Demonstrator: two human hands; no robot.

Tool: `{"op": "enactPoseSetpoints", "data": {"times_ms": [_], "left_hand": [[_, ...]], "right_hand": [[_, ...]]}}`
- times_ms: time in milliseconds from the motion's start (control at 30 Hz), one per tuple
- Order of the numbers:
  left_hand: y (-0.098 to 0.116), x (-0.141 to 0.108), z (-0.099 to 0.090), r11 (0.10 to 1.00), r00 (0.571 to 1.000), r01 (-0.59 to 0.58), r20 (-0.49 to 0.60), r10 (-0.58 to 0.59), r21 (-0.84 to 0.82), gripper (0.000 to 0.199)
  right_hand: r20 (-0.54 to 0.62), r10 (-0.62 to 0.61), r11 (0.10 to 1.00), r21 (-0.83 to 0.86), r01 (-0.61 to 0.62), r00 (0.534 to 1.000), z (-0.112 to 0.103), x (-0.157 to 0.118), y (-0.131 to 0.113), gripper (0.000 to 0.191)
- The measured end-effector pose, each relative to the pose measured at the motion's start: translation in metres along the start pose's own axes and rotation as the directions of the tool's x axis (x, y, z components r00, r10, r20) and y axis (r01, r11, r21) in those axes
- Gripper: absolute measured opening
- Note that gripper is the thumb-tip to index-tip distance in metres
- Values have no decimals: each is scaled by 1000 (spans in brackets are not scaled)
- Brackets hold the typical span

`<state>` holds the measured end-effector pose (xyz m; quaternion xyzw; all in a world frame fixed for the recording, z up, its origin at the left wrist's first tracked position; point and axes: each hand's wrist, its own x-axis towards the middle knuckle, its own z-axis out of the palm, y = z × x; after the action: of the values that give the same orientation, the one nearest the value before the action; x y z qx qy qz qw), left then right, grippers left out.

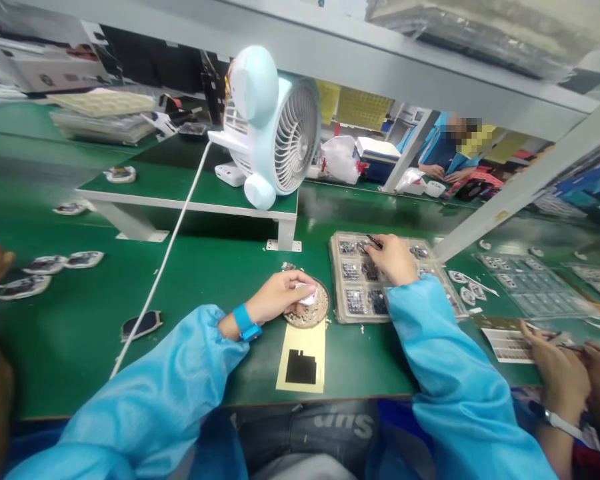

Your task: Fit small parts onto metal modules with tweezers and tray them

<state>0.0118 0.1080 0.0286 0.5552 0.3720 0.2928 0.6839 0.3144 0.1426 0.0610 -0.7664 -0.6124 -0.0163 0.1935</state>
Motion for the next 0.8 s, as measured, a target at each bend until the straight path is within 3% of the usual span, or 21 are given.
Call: {"op": "enactPoseSetpoints", "data": {"times_ms": [167, 367, 500, 600, 667, 800], "left_hand": [[-1, -7, 12, 998, 997, 64, 37, -63, -29, 53], [7, -8, 12, 998, 995, 61, -81, -63, -27, 46], [9, -7, 9, 996, 990, 71, -120, -77, -55, 43], [9, -9, 9, 997, 993, 56, -98, -62, -57, 44], [7, -10, 10, 998, 997, 50, -63, -52, -38, 43], [2, -11, 13, 999, 1000, -10, 0, 10, 34, 36]], "right_hand": [[-35, 16, 998, 54, -14, 999, 3, 0, 5, 26], [-101, 2, 977, 211, 20, 995, -1, -1, 8, 17], [-142, -17, 929, 363, 68, 990, -11, -9, -5, 29], [-49, -91, 752, 651, 101, 995, -18, -25, -27, 32], [68, -153, 602, 798, 39, 986, -21, -41, -46, 31], [257, -288, 538, 841, -67, 922, -20, -69, -74, 28]]}}
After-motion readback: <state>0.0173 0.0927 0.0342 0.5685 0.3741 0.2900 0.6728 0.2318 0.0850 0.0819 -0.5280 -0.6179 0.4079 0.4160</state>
